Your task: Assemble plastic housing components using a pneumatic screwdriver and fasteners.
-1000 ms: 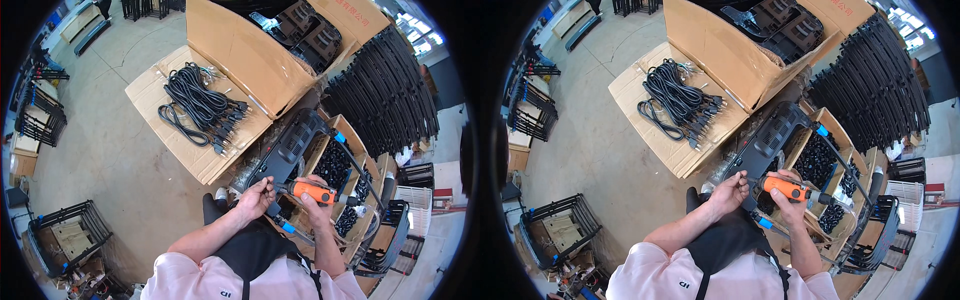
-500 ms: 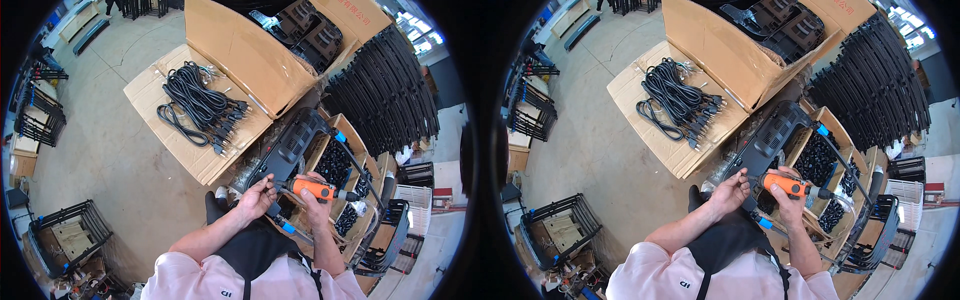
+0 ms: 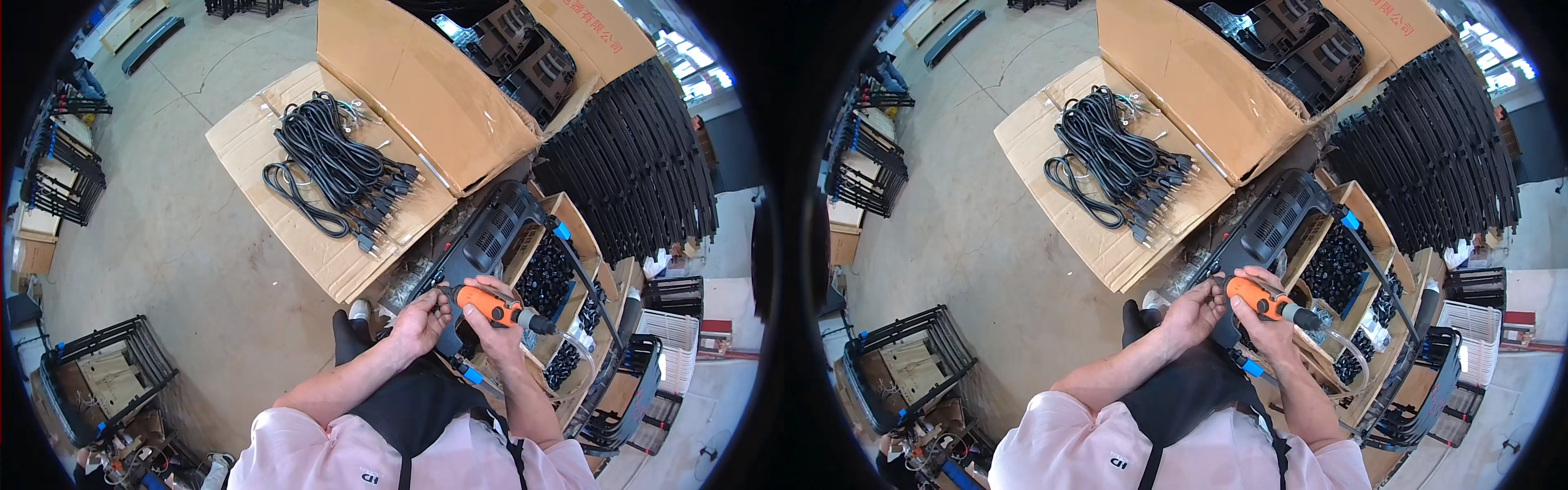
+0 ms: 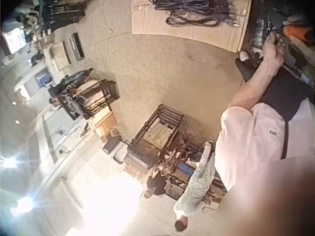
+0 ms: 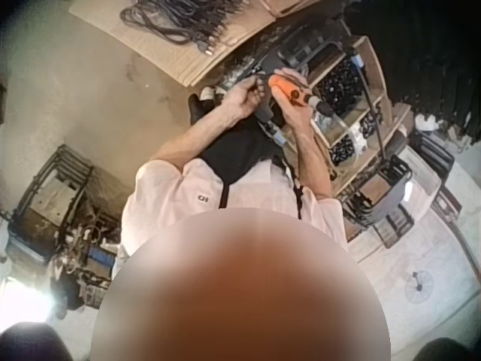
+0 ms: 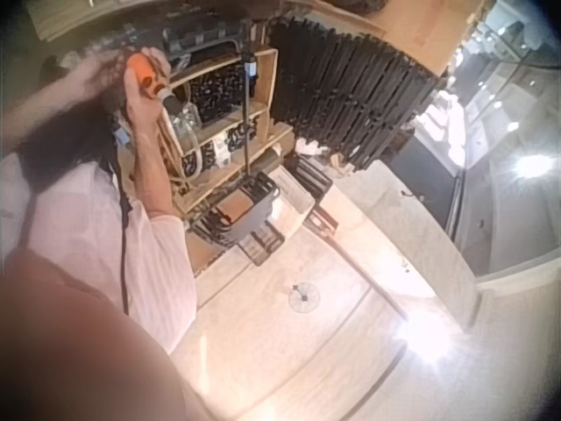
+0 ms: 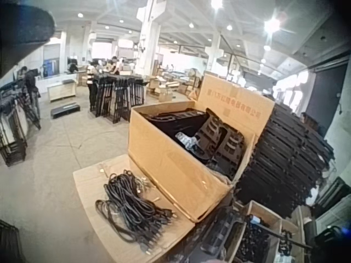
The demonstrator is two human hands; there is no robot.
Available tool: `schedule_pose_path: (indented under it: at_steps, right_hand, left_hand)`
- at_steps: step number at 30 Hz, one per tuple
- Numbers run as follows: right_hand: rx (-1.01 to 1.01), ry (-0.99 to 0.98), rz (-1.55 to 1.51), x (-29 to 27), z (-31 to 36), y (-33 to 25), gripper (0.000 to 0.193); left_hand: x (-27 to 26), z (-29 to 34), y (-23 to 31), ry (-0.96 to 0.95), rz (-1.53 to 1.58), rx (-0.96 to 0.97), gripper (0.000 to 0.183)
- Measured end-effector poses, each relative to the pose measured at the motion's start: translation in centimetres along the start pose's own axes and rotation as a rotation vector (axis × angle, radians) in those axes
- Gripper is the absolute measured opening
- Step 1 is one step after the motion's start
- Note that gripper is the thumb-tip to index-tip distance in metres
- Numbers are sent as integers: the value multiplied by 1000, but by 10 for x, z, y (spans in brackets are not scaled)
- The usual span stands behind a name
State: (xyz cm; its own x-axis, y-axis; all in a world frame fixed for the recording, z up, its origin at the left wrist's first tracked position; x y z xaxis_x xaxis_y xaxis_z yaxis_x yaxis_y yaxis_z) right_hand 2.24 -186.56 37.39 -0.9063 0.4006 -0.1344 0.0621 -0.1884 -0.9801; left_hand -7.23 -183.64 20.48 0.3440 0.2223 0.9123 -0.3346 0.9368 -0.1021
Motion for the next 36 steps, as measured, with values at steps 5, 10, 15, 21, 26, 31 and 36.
schedule_pose_path:
  at_steps: [5,10,15,21,26,31,36]
  right_hand:
    - [23,-88,103,17,-14,-6,37]
    - [2,-85,201,23,-21,-6,36]
    - [50,-74,224,19,-19,-5,49]
    - [-69,294,-66,-58,75,-38,58]
    - [-111,874,-266,-129,229,-31,64]
    - [-71,1240,-375,-121,380,-2,64]
    - [8,1512,-540,-88,482,72,50]
  left_hand:
    - [8,9,-6,19,-137,-74,29]
    - [16,19,-13,27,-238,-159,30]
    - [24,21,-21,8,-376,-204,31]
    - [33,8,-51,-35,-467,-390,32]
    - [52,-54,-113,-178,-590,-475,39]
    - [60,-130,-173,-222,-1109,-549,62]
    - [82,-127,-193,-541,-1493,-442,68]
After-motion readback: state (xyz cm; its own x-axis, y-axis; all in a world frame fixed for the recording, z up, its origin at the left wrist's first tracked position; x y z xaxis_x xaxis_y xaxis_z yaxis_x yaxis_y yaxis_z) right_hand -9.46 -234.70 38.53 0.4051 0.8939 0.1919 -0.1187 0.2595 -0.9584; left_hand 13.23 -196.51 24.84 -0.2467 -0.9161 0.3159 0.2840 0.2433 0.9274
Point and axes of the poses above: each hand's wrist, its own z-axis away from the middle knuckle, its own x-axis out of the palm, y = z × x, the point moved 9 cm from there along -z, towards the middle knuckle, and after that the axes turned 11 degrees about -y, right-handed, at the moved point
